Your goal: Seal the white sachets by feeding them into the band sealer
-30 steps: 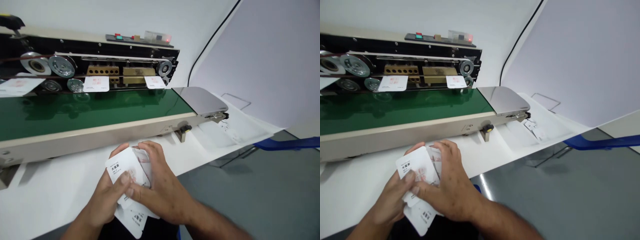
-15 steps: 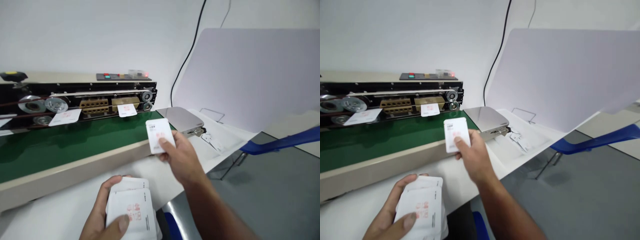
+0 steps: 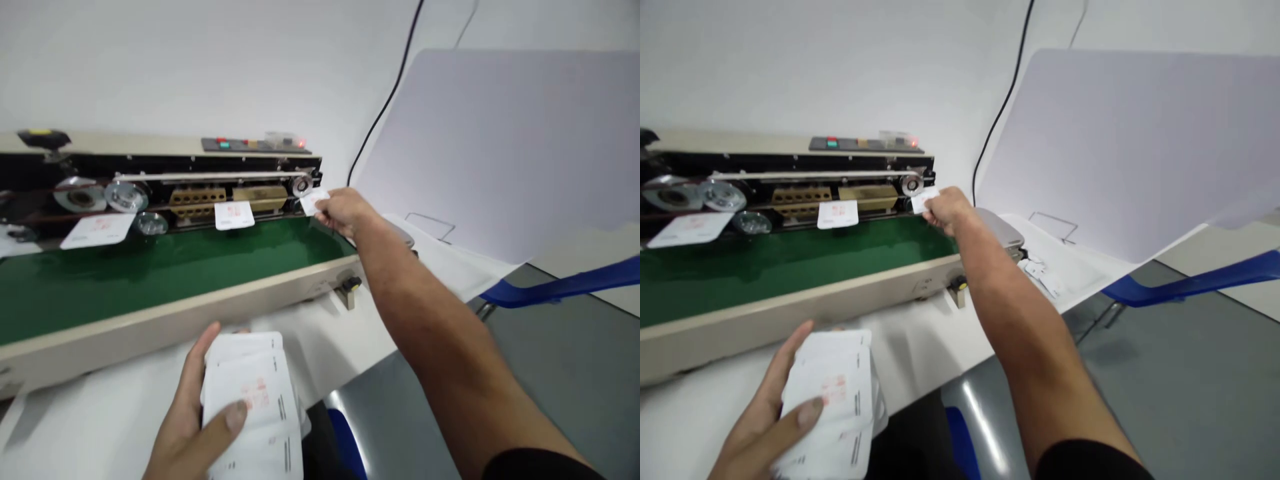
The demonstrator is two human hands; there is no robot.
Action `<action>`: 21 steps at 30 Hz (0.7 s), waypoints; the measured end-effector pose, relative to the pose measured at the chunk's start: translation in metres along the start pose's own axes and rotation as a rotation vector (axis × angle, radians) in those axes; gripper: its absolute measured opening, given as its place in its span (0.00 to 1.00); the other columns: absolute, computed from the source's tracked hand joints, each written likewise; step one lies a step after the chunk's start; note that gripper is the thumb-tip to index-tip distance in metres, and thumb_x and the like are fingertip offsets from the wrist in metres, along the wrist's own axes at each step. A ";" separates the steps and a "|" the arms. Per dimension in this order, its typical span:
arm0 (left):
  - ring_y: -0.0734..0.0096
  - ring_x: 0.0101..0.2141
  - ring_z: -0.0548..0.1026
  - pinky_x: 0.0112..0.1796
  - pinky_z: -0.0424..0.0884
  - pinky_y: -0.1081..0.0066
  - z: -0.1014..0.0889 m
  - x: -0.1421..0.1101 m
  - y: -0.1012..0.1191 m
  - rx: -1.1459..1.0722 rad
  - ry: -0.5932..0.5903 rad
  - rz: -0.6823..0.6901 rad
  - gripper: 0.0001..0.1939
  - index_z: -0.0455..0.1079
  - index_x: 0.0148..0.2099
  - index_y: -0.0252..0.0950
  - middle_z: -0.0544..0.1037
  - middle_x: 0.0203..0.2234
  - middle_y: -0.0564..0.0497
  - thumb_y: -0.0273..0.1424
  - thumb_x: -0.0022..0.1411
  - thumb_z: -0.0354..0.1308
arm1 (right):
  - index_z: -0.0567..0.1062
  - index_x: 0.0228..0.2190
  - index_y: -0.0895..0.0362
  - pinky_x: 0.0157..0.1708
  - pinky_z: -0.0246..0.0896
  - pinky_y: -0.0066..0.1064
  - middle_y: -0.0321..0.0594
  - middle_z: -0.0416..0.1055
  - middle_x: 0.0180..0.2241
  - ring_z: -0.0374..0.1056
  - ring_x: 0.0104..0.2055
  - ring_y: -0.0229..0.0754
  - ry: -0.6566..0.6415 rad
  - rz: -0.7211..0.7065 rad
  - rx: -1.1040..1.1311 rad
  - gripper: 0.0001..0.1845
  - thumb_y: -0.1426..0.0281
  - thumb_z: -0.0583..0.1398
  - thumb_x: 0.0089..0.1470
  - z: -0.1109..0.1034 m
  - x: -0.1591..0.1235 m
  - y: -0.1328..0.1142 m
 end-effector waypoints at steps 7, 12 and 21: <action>0.58 0.46 0.75 0.37 0.75 0.71 -0.002 0.002 0.002 -0.031 0.016 0.028 0.42 0.51 0.64 0.62 0.66 0.59 0.52 0.37 0.52 0.69 | 0.65 0.48 0.59 0.41 0.65 0.33 0.45 0.63 0.44 0.64 0.45 0.44 0.127 -0.360 -0.268 0.21 0.67 0.63 0.55 0.001 -0.081 0.006; 0.65 0.36 0.77 0.31 0.75 0.71 0.001 0.007 -0.001 -0.038 -0.029 0.016 0.43 0.48 0.65 0.60 0.71 0.52 0.49 0.37 0.53 0.68 | 0.63 0.53 0.57 0.42 0.65 0.38 0.45 0.62 0.45 0.63 0.44 0.45 -0.378 -0.621 -0.421 0.29 0.56 0.61 0.56 0.022 -0.199 0.053; 0.62 0.38 0.77 0.32 0.74 0.71 0.002 0.014 -0.014 0.022 -0.211 0.004 0.45 0.46 0.64 0.60 0.70 0.51 0.49 0.39 0.52 0.69 | 0.65 0.46 0.56 0.44 0.63 0.41 0.42 0.65 0.44 0.65 0.43 0.44 -0.567 -0.292 -0.361 0.21 0.59 0.62 0.55 0.028 -0.199 0.082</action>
Point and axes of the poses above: each hand's wrist, its own x-axis towards the middle knuckle, its own z-axis out of the palm, y = z × x, the point moved 4 cm from there along x, towards the middle knuckle
